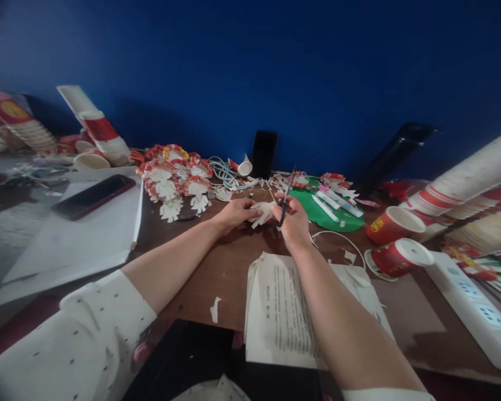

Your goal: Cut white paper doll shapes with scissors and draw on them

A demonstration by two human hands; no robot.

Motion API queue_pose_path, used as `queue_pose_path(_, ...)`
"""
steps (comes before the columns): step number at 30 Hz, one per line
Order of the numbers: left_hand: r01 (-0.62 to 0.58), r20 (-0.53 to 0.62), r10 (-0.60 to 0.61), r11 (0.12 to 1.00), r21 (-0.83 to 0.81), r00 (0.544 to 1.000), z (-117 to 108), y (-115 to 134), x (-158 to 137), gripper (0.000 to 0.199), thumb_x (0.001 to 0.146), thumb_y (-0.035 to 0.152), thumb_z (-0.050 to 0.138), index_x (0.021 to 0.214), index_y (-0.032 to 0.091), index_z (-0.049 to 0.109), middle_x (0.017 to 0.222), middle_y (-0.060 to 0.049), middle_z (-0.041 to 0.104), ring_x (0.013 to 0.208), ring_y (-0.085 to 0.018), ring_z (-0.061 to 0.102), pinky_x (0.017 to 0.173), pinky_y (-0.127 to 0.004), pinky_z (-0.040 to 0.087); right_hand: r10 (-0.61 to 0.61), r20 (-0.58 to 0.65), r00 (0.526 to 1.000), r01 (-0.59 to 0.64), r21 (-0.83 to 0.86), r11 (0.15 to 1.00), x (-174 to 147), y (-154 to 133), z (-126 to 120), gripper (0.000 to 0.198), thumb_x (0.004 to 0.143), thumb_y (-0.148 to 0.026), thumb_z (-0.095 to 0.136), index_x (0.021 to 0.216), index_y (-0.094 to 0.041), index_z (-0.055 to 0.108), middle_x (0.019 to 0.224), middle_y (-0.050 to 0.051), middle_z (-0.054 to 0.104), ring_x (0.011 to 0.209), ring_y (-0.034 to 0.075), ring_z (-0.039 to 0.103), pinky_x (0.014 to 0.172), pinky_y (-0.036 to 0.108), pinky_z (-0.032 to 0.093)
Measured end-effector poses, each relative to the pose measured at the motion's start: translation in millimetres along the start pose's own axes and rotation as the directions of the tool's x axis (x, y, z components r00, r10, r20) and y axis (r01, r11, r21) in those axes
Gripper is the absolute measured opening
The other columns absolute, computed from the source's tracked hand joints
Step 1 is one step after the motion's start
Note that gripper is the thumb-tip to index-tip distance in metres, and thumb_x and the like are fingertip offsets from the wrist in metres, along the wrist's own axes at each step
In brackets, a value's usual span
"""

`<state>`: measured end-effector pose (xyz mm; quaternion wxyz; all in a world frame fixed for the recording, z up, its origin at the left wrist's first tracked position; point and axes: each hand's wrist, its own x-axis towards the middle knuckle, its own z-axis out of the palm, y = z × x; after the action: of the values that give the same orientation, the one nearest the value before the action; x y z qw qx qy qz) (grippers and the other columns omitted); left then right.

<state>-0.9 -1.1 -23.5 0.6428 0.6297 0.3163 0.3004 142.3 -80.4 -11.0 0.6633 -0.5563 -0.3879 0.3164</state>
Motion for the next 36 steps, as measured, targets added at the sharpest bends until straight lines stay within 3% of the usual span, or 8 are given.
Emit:
queue_pose_path(5, 0.031, 0.001, -0.031, 0.997, -0.074, 1.0, 0.3, 1.5, -0.2, 0.021, 0.071, 0.023, 0.073, 0.087, 0.012, 0.066, 0.067, 0.0, 0.064, 0.055, -0.008, 0.055, 0.059, -0.021, 0.044, -0.023, -0.036, 0.999, 0.023, -0.002, 1.0, 2.8, 0.7, -0.7, 0.04, 0.062, -0.033, 0.076, 0.1, -0.023, 0.065, 0.071, -0.005, 0.059, 0.055, 0.009, 0.048, 0.049, 0.022, 0.035)
queue_pose_path(11, 0.013, -0.086, -0.049, 0.925, -0.381, 0.995, 0.3, -0.1, 5.3, 0.027, 0.066, 0.022, 0.08, 0.086, 0.01, 0.067, 0.079, -0.007, 0.071, 0.068, -0.013, 0.065, 0.075, -0.029, 0.052, -0.013, 0.002, 1.0, 0.014, -0.049, 0.999, 2.7, 1.2, -2.1, 0.042, 0.061, -0.033, 0.075, 0.1, -0.022, 0.065, 0.064, -0.007, 0.053, 0.052, 0.008, 0.042, 0.049, 0.023, 0.03)
queue_pose_path(15, -0.006, -0.139, -0.075, 0.862, -0.507, 0.987, 3.0, 3.6, 3.2, 0.026, 0.065, 0.021, 0.081, 0.084, 0.011, 0.066, 0.075, -0.005, 0.071, 0.067, -0.014, 0.066, 0.074, -0.03, 0.054, 0.015, 0.052, 0.999, -0.012, -0.051, 0.999, 0.8, 2.2, -0.9, 0.043, 0.06, -0.029, 0.076, 0.1, -0.02, 0.066, 0.062, -0.008, 0.051, 0.052, 0.007, 0.041, 0.049, 0.023, 0.03)
queue_pose_path(19, -0.016, -0.212, -0.119, 0.839, -0.544, 0.97, 5.7, 8.9, -0.2, 0.026, 0.072, 0.031, 0.079, 0.079, 0.012, 0.063, 0.068, -0.002, 0.067, 0.056, -0.009, 0.059, 0.064, -0.024, 0.051, 0.047, 0.037, 0.998, -0.049, 0.045, 0.998, 0.8, 5.5, 2.5, 0.043, 0.059, -0.027, 0.076, 0.101, -0.021, 0.066, 0.066, -0.007, 0.056, 0.054, 0.008, 0.047, 0.049, 0.022, 0.033)
queue_pose_path(22, -0.018, -0.171, -0.105, 0.803, -0.595, 0.98, 7.4, 10.7, -1.9, 0.033, 0.076, 0.043, 0.075, 0.081, 0.014, 0.061, 0.069, -0.001, 0.065, 0.06, -0.009, 0.06, 0.065, -0.023, 0.051, 0.067, -0.025, 0.997, -0.063, 0.112, 0.992, 1.3, 5.3, 5.5, 0.042, 0.059, -0.028, 0.077, 0.099, -0.021, 0.065, 0.068, -0.006, 0.059, 0.054, 0.009, 0.051, 0.047, 0.022, 0.036)
queue_pose_path(27, 0.107, 0.025, -0.111, 0.837, -0.537, 0.994, 11.5, 8.0, -4.0, 0.03, 0.068, 0.026, 0.082, 0.083, 0.012, 0.06, 0.077, -0.004, 0.069, 0.068, -0.011, 0.066, 0.069, -0.024, 0.051, 0.062, -0.078, 0.995, -0.051, 0.131, 0.99, -0.5, 1.0, 8.4, 0.042, 0.058, -0.028, 0.076, 0.097, -0.021, 0.062, 0.063, -0.006, 0.06, 0.052, 0.01, 0.051, 0.046, 0.021, 0.039)
queue_pose_path(36, 0.088, -0.052, -0.139, 0.831, -0.549, 0.989, 12.6, 9.6, -4.1, 0.022, 0.072, 0.017, 0.078, 0.073, 0.011, 0.056, 0.063, -0.001, 0.064, 0.056, -0.008, 0.06, 0.066, -0.025, 0.05, 0.031, 0.027, 0.999, -0.034, 0.136, 0.99, -1.0, 14.6, 8.1, 0.045, 0.061, -0.032, 0.082, 0.1, -0.023, 0.064, 0.08, -0.003, 0.068, 0.062, 0.015, 0.062, 0.06, 0.03, 0.052)
